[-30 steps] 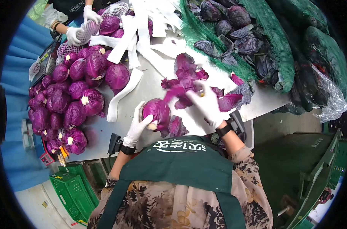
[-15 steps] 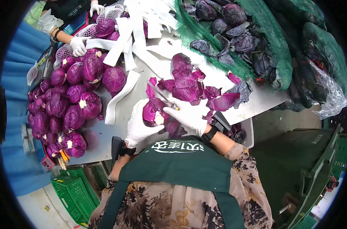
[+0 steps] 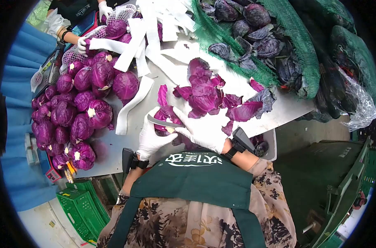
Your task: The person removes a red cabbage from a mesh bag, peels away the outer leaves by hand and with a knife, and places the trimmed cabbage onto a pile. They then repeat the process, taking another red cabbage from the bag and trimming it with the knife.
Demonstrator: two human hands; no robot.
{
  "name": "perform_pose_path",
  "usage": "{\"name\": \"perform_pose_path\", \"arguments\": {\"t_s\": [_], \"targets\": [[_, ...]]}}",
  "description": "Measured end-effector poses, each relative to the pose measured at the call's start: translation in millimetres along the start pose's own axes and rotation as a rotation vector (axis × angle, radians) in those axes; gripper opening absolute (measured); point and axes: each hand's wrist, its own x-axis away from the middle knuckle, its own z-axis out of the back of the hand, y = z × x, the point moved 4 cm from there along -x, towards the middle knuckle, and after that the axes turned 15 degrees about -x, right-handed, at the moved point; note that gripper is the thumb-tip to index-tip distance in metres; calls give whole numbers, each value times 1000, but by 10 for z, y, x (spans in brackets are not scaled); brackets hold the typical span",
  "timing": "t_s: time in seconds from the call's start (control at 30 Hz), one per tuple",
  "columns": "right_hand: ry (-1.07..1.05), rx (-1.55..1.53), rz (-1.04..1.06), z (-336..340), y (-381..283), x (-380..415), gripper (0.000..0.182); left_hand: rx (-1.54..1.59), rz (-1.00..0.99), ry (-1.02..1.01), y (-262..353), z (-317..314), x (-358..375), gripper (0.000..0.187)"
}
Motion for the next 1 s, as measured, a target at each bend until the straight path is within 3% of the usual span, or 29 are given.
{"name": "perform_pose_path", "arguments": {"t_s": [0.17,0.23,0.33,0.43,0.57,0.63,0.73,0.8,0.93,1.0], "targets": [[-22,-118,-79,-14,47,-2,60,-49,13,-20,34,27,-3,97],[-11,-339,-100,-43,109,14,60,-30,26,-37,35,22,-8,98],[84,-357,-9,-76,136,33,60,-89,14,-25,55,3,-27,98],[-18,-197,-78,-34,74,33,60,-95,-2,-19,72,12,-17,97],[79,-279,-27,-55,124,-5,55,-77,16,20,32,3,-37,95],[-51,-1309,-594,-152,340,-18,51,-76,3,53,29,22,-22,95],[80,-1581,-412,-149,381,-82,49,-136,-30,38,67,39,22,95],[112,-548,-191,-29,115,-36,50,-140,-38,50,39,-4,13,99],[-85,-229,-237,112,-107,-33,58,-215,39,-24,120,42,14,96],[-6,-262,-132,45,-23,5,59,-147,40,-26,100,23,19,96]]}}
